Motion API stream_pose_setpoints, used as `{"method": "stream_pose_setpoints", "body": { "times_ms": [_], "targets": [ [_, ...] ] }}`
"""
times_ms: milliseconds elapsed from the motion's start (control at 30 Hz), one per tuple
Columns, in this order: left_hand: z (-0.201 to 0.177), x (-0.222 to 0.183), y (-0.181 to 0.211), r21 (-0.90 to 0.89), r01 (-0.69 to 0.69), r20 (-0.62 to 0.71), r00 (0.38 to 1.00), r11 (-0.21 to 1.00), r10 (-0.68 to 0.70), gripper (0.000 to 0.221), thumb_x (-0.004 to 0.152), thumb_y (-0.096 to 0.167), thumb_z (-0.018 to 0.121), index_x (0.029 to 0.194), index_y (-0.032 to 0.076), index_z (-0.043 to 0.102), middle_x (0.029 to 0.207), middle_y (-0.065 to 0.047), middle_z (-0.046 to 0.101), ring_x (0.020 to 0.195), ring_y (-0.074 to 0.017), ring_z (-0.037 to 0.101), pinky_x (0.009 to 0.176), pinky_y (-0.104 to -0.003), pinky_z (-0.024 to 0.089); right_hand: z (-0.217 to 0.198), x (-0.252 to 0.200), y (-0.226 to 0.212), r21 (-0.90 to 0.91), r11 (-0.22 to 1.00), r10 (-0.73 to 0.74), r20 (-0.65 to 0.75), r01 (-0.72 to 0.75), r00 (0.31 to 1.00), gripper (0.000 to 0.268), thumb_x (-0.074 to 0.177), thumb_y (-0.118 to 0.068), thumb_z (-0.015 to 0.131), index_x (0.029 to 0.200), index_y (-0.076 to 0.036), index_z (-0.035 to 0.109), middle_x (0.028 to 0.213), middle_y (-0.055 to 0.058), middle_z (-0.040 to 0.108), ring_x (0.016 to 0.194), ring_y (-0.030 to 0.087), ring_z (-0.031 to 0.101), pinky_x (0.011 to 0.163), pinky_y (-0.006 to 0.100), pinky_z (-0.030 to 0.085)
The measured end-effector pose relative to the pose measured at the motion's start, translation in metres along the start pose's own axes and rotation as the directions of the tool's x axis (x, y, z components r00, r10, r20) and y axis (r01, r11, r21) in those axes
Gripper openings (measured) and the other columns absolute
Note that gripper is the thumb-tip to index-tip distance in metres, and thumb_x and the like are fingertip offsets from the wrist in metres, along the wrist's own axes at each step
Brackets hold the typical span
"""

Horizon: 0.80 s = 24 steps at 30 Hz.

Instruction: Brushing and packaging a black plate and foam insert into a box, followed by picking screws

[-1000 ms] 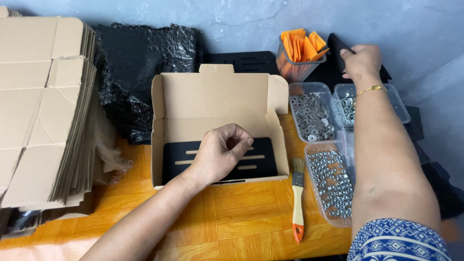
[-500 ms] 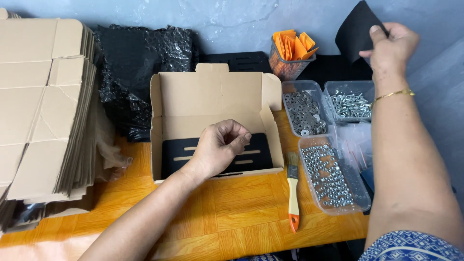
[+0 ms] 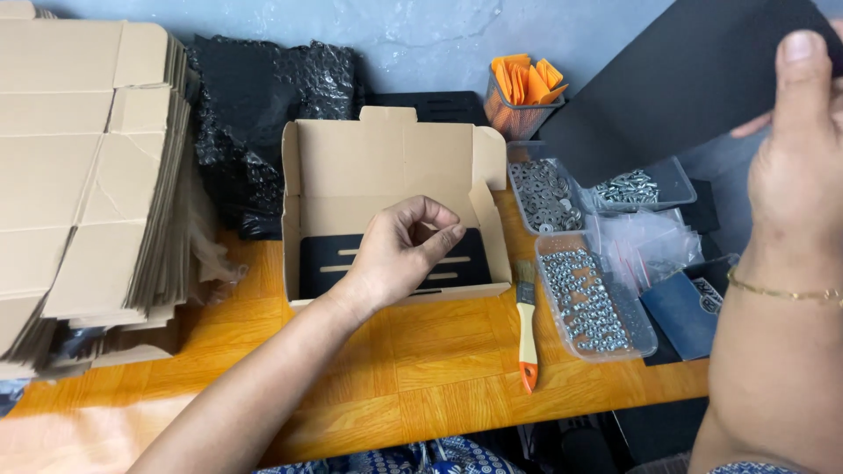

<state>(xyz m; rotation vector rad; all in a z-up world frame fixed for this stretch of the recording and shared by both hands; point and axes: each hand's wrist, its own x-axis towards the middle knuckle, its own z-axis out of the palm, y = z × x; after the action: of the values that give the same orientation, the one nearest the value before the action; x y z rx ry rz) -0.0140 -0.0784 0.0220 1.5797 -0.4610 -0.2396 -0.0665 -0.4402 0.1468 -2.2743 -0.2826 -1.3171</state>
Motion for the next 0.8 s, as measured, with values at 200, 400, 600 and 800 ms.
{"method": "stream_pose_setpoints", "body": {
  "times_ms": [200, 400, 600, 800],
  "targets": [
    [-0.006, -0.029, 0.055, 0.076, 0.078, 0.036, 0.996, 0.994, -0.081, 0.083, 0.068, 0.057, 0.075, 0.138, 0.017, 0.055, 0.141, -0.012, 0.057, 0.126, -0.0233, 0.062, 0.097, -0.036, 0.058, 0.001, -0.039, -0.079, 0.288, 0.94, 0.198, -0.021, -0.184, 0.98, 0.026, 0.131, -0.022, 0.056, 0.139, 0.002, 0.049, 0.124, 0.021, 0.059, 0.107, 0.027, 0.063, 0.086, 0.035, 0.056],
    [-0.02, -0.049, 0.018, -0.234, 0.083, 0.461, 0.886, 0.969, 0.036, 0.01, 0.092, 0.011, 0.076, 0.096, 0.008, 0.068, 0.085, 0.002, 0.071, 0.073, -0.0065, 0.067, 0.059, -0.021, 0.054, 0.041, -0.079, -0.123, 0.373, 0.83, 0.468, -0.064, -0.414, 0.881, 0.019, 0.114, -0.024, 0.064, 0.121, -0.005, 0.065, 0.085, -0.002, 0.054, 0.059, 0.003, 0.04, 0.049, 0.018, 0.035],
    [-0.063, -0.081, 0.008, 0.134, 0.083, 0.304, 0.945, 0.987, -0.121, 0.005, 0.094, 0.006, 0.07, 0.093, 0.011, 0.071, 0.084, 0.003, 0.072, 0.075, -0.0066, 0.066, 0.062, -0.023, 0.051, 0.039, -0.131, -0.128, 0.2, 0.829, 0.451, 0.314, -0.522, 0.836, 0.01, 0.104, 0.007, 0.067, 0.114, 0.009, 0.067, 0.084, 0.015, 0.065, 0.056, 0.019, 0.064, 0.052, 0.025, 0.058],
    [-0.081, -0.114, 0.003, 0.458, 0.003, 0.193, 0.976, 0.889, -0.103, 0.027, 0.081, 0.005, 0.076, 0.107, 0.005, 0.075, 0.081, -0.015, 0.077, 0.081, -0.0319, 0.075, 0.073, -0.04, 0.061, 0.049, -0.206, -0.121, -0.043, 0.804, 0.521, 0.532, -0.593, 0.668, 0.021, 0.086, 0.002, 0.074, 0.106, 0.001, 0.075, 0.068, 0.015, 0.075, 0.048, 0.017, 0.066, 0.049, 0.031, 0.055]
  ]
}}
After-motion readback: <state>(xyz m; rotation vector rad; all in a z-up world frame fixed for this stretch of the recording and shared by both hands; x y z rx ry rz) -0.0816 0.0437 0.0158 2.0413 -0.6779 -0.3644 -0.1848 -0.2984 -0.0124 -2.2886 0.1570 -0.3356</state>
